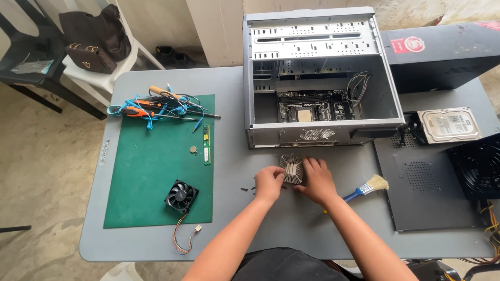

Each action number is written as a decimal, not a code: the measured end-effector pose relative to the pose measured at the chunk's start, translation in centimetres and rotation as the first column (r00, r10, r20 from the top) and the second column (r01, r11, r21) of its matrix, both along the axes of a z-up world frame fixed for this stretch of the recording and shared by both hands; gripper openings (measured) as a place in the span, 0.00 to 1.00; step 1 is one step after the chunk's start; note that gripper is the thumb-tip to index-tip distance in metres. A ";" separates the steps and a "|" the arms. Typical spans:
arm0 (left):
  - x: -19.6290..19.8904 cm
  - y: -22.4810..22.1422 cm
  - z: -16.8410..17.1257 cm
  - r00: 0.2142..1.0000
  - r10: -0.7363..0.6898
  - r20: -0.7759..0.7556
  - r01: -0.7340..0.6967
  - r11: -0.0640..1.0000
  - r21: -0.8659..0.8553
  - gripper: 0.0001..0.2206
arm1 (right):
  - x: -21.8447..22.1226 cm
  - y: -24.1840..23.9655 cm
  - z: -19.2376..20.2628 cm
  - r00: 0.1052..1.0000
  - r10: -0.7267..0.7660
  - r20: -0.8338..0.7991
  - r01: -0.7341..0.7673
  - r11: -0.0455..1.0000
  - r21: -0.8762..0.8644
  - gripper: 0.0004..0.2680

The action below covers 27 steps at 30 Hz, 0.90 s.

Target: Cleaning a CPU heatsink and cooling fan using a brush to remove dust

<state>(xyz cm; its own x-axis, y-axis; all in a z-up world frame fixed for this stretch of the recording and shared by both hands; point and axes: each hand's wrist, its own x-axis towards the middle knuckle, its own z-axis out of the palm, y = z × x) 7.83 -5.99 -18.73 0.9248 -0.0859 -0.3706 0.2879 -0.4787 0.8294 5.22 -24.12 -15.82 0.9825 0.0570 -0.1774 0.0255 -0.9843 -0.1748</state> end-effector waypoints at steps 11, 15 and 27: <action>-1.0 -1.1 5.3 0.987 -0.156 0.023 0.146 0.957 0.250 0.09 | -1.1 0.5 -1.7 0.994 -0.101 -0.033 0.105 0.988 0.112 0.39; -2.0 -1.0 4.4 0.974 -0.222 0.034 0.204 0.939 0.278 0.08 | -1.3 0.6 -1.4 0.994 -0.099 -0.046 0.105 0.983 0.150 0.39; -1.3 -1.0 1.8 0.803 -0.568 0.179 0.388 0.727 0.567 0.19 | -1.6 0.6 0.5 0.995 -0.034 -0.093 0.047 0.989 0.143 0.38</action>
<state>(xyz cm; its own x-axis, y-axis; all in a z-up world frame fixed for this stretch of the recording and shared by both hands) 6.55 -7.02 -16.88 0.8772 -0.4446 -0.1809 -0.3292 -0.8315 0.4474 3.65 -23.52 -15.28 0.9648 0.0488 -0.2584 -0.0364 -0.9484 -0.3150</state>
